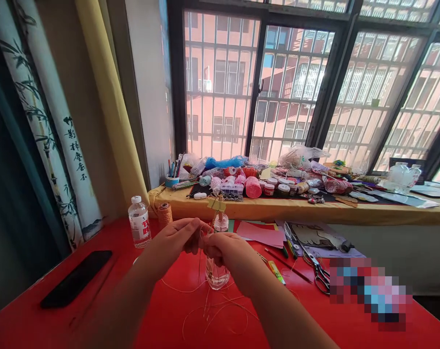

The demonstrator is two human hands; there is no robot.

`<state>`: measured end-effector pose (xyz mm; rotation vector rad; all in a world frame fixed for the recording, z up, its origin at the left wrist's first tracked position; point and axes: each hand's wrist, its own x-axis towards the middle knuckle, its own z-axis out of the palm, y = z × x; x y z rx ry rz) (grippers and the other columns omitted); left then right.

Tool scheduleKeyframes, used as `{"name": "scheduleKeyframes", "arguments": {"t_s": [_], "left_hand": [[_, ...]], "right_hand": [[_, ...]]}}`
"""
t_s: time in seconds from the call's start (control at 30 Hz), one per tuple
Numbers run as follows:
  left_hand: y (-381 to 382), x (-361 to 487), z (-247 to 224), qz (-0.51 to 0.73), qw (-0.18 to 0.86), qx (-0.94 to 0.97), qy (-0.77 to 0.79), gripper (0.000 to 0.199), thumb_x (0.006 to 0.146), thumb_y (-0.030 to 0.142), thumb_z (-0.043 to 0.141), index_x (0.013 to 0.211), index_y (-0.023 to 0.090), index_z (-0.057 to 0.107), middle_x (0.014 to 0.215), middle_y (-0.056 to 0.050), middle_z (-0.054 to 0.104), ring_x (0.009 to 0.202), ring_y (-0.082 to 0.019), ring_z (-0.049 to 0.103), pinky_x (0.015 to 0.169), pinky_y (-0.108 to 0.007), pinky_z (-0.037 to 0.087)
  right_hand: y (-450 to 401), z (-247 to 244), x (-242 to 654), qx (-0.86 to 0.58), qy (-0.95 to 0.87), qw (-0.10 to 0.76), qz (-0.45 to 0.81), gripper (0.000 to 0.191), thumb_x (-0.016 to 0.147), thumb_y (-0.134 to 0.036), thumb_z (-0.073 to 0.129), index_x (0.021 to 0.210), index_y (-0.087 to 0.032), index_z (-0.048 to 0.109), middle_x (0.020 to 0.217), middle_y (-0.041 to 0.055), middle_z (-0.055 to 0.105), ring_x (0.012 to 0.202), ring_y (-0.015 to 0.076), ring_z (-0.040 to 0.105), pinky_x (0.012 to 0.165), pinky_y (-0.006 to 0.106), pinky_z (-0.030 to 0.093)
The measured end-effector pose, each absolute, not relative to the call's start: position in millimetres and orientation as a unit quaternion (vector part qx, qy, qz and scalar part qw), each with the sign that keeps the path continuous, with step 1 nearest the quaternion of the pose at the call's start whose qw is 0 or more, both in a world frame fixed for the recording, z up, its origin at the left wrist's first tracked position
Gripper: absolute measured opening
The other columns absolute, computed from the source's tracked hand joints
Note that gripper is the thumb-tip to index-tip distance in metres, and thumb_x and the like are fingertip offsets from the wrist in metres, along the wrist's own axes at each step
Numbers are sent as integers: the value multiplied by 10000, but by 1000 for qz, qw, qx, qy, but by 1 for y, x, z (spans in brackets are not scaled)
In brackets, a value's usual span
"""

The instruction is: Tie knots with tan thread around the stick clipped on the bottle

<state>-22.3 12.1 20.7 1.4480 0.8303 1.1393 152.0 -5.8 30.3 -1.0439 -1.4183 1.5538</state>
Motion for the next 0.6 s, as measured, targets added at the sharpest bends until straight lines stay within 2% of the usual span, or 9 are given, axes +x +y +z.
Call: {"name": "scheduleKeyframes", "arguments": {"t_s": [0.17,0.23,0.3,0.37,0.47,0.6], "left_hand": [[13,-9,16,503,551,574,338,376,838,538,767,833,170,695,680,24,608,585,-96,469,564,-232,371],[14,-8,15,510,552,569,332,363,827,524,780,835,172,688,692,24,610,598,-98,474,573,-230,378],[15,-8,14,521,538,571,337,355,834,522,769,842,174,696,687,27,603,605,-103,474,581,-233,383],[15,-9,15,531,513,575,353,344,841,517,760,845,177,711,678,31,593,613,-109,476,589,-238,390],[14,-9,18,545,488,577,363,322,842,507,760,841,186,737,699,23,613,638,-118,493,607,-242,405],[10,-8,22,566,475,567,365,299,823,497,781,836,198,779,727,4,668,662,-131,521,627,-252,422]], "right_hand": [[-1,29,150,-434,-581,377,576,389,807,-376,578,525,-236,349,583,-36,355,602,142,301,614,325,277],[-2,28,151,-441,-594,368,563,390,858,-424,576,547,-220,457,603,-12,453,607,147,366,626,324,307],[-8,29,156,-454,-619,359,530,378,905,-477,585,657,-193,608,688,24,584,638,160,444,646,322,341],[-19,35,162,-486,-670,354,435,353,940,-506,587,805,-197,689,778,38,661,675,177,503,647,318,359],[-33,53,172,-525,-746,343,226,331,999,-456,509,885,-222,713,763,35,671,677,199,541,630,324,360],[-30,80,173,-508,-773,370,87,227,976,-348,559,1053,-232,739,864,57,719,719,209,582,684,334,405]]}}
